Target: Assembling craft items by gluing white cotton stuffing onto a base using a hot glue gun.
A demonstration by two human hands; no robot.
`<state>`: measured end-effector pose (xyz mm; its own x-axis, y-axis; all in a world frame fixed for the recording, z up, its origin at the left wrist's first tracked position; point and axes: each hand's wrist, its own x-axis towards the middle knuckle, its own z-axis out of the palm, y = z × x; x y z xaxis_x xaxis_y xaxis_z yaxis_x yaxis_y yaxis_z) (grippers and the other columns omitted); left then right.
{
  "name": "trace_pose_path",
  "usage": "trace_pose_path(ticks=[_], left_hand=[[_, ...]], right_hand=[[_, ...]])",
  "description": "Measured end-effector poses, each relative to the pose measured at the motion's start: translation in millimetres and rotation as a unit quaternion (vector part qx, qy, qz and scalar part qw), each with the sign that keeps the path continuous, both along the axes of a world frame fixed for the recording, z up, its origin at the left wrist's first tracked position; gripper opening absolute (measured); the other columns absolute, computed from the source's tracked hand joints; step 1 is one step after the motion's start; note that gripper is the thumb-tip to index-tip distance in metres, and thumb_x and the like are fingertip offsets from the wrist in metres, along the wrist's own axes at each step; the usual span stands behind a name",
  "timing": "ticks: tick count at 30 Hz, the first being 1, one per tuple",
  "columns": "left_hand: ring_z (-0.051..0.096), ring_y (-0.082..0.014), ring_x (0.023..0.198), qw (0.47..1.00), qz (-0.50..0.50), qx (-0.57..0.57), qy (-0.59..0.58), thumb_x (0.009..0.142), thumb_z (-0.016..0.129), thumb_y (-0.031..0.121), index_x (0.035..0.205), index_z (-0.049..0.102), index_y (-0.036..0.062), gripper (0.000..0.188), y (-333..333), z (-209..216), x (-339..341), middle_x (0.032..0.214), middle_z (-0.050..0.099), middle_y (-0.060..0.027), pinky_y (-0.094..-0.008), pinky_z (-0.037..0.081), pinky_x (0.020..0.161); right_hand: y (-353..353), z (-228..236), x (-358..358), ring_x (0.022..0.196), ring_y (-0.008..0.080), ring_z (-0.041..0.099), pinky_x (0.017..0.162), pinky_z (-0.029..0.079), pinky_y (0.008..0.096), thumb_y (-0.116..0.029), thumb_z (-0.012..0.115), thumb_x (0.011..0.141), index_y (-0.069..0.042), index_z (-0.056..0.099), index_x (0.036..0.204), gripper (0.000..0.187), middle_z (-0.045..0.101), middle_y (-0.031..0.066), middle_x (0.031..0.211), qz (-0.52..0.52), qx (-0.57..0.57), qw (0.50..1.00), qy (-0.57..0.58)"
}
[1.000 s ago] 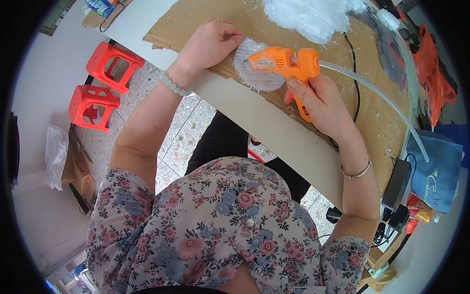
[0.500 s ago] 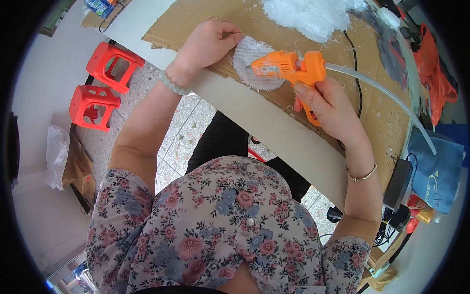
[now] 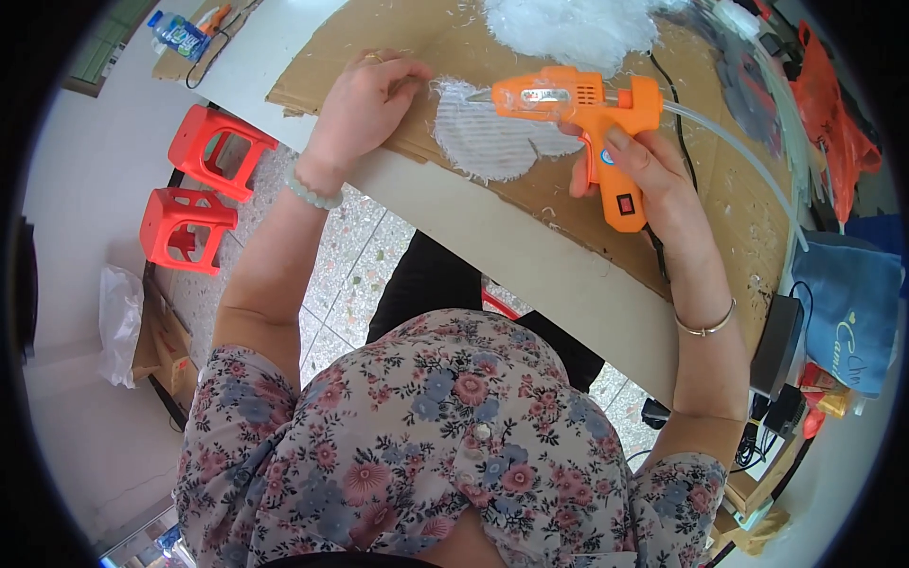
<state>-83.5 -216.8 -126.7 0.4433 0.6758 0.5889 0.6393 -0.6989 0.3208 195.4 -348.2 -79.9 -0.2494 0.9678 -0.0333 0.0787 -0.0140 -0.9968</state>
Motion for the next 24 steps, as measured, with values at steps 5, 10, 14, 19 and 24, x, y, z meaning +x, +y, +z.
trace_pose_path(ticks=[5,10,14,19,24], left_hand=[[0.058,-0.0305,0.090,1.000,-0.017,0.008,0.019,0.076,0.066,0.011,0.083,0.071,0.0096,0.008,-8,2,3,0.083,0.067,-0.0079,-0.0426,0.046,0.085],[0.059,-0.0291,0.085,0.997,-0.070,-0.022,-0.005,0.073,0.070,0.009,0.081,0.071,0.0087,0.008,-12,11,10,0.077,0.067,-0.0080,-0.0423,0.046,0.086],[0.059,-0.0288,0.083,0.994,-0.103,-0.025,0.000,0.074,0.069,0.009,0.080,0.071,0.0073,0.006,-12,9,19,0.075,0.067,-0.0089,-0.0416,0.045,0.087],[0.059,-0.0295,0.084,0.991,-0.124,0.006,0.057,0.078,0.068,0.012,0.082,0.071,0.0063,0.008,-2,15,24,0.081,0.067,-0.0103,-0.0382,0.047,0.083],[0.057,-0.0292,0.083,0.981,-0.037,-0.149,-0.120,0.084,0.065,0.015,0.087,0.070,0.0042,0.013,7,26,3,0.084,0.067,-0.0089,-0.0358,0.048,0.077]], right_hand=[[7,-12,-13,0.091,0.0180,0.059,0.088,0.045,0.0338,-0.038,0.040,0.098,0.005,0.047,0.128,0.053,0.062,0.0121,0.094,-0.098,-0.021,0.986,0.132],[13,-22,-9,0.096,0.0187,0.061,0.089,0.048,0.0330,-0.033,0.044,0.098,0.003,0.049,0.128,0.048,0.062,0.0133,0.110,-0.074,-0.006,0.970,0.233],[15,-24,-7,0.099,0.0205,0.061,0.091,0.050,0.0361,-0.032,0.041,0.099,0.003,0.047,0.129,0.046,0.061,0.0141,0.115,-0.108,-0.021,0.959,0.260],[13,-23,-12,0.100,0.0202,0.060,0.093,0.049,0.0393,-0.031,0.039,0.100,0.002,0.045,0.130,0.046,0.059,0.0135,0.113,-0.131,-0.030,0.950,0.281],[13,-27,-10,0.101,0.0228,0.062,0.090,0.051,0.0357,-0.030,0.040,0.100,0.004,0.045,0.130,0.046,0.059,0.0152,0.121,-0.111,-0.012,0.948,0.298]])
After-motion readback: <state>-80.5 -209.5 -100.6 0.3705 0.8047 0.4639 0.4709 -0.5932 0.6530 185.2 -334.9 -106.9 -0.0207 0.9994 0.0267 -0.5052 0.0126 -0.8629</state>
